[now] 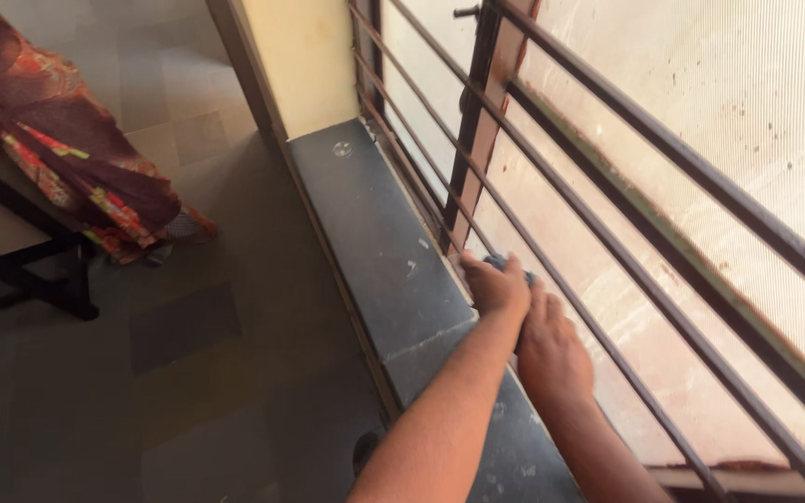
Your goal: The person wipes a metal window grille and the adjacent window sill with a dark cloth. They clean the horizontal bars and vertical frame, then wipe the sill surface, repeating the process on different sections of the grille.
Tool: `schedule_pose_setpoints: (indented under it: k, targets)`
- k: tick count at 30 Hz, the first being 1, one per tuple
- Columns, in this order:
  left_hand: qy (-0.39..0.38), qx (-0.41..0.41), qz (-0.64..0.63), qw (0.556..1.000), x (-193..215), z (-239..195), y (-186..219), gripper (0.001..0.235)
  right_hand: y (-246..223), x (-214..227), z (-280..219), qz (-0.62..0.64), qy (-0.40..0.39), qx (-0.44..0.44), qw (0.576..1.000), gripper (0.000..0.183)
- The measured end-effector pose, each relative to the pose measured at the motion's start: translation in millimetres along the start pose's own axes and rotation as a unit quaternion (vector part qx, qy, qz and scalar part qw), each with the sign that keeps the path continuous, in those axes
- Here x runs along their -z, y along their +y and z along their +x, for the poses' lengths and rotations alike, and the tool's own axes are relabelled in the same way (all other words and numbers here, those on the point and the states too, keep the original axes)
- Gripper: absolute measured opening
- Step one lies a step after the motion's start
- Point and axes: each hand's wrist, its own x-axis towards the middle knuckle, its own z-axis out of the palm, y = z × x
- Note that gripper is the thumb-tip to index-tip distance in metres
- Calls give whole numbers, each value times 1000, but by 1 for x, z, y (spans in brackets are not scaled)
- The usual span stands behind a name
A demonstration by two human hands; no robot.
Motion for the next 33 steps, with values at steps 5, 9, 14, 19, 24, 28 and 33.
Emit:
schedule_pose_setpoints:
  k: [5, 9, 14, 19, 24, 28, 33]
  targets:
    - [48, -11, -4, 999, -1, 74, -4, 84, -29, 0, 66, 25, -34, -5, 999, 60]
    - [45, 30, -4, 999, 2, 123, 6, 85, -47, -7, 112, 67, -44, -11, 997, 59]
    - [50, -17, 47, 997, -3, 147, -1, 74, -48, -17, 136, 89, -54, 19, 994, 62]
    - [-6, 20, 13, 1000, 14, 126, -2, 64, -39, -11, 115, 146, -54, -13, 988, 59]
    - [-56, 52, -47, 996, 46, 54, -7, 64, -18, -3, 47, 121, -20, -12, 992, 61]
    - [-135, 61, -64, 987, 71, -24, -28, 65, 7, 5, -32, 85, 69, 31, 994, 72]
    - [-219, 142, -96, 961, 113, -108, -50, 64, 19, 16, -115, 41, 133, 111, 984, 72]
